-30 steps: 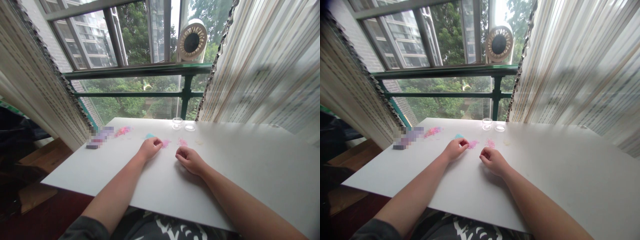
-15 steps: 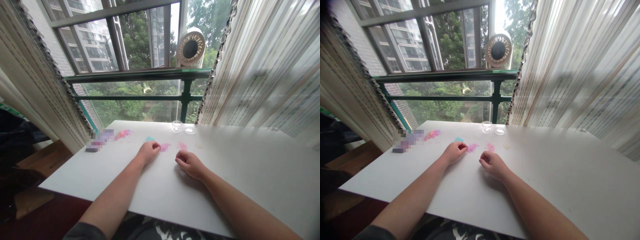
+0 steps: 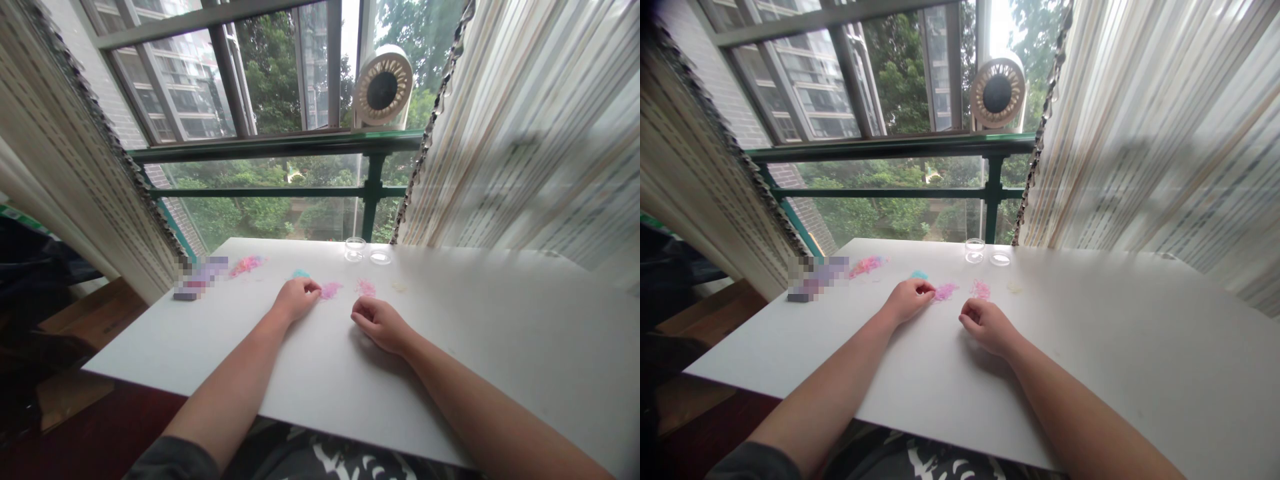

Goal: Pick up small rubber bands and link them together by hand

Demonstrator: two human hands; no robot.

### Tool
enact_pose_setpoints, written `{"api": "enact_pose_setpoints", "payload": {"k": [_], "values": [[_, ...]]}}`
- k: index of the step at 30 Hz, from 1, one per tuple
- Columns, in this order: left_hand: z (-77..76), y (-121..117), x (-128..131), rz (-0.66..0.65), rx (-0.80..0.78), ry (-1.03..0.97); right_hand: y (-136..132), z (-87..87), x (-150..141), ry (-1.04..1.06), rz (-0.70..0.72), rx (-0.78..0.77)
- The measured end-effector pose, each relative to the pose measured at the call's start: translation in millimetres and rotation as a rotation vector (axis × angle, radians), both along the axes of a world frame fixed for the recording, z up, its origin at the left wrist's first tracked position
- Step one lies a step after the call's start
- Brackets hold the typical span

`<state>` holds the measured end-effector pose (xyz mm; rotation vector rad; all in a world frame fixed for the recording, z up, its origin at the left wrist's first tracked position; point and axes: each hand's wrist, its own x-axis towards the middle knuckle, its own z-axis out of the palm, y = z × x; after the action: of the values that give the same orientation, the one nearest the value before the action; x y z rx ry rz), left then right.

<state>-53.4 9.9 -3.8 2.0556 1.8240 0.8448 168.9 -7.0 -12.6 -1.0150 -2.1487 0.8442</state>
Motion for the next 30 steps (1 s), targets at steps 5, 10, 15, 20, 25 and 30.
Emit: {"api": "enact_pose_setpoints", "payload": {"k": [5, 10, 15, 20, 25, 30], "values": [[0.3, -1, 1, 0.007, -0.004, 0.005, -1, 1.5, 0, -0.020, -0.002, 0.020], [-0.5, -1, 1, 0.004, -0.011, 0.006, -1, 2.1, -1, -0.021, 0.000, 0.018], [-0.4, -1, 1, 0.001, -0.029, -0.008, -1, 2.3, -1, -0.010, 0.000, 0.007], [0.0, 1, -3, -0.002, -0.022, -0.019, 0, 1.8, -1, -0.002, 0.003, -0.001], [1.7, 2, -9, 0.045, -0.003, -0.020, 0, 1.1, 0, -0.005, 0.000, -0.018], [3.7, 7, -28, 0.093, 0.004, -0.019, 0, 0.5, 1, -0.022, 0.000, -0.004]]}}
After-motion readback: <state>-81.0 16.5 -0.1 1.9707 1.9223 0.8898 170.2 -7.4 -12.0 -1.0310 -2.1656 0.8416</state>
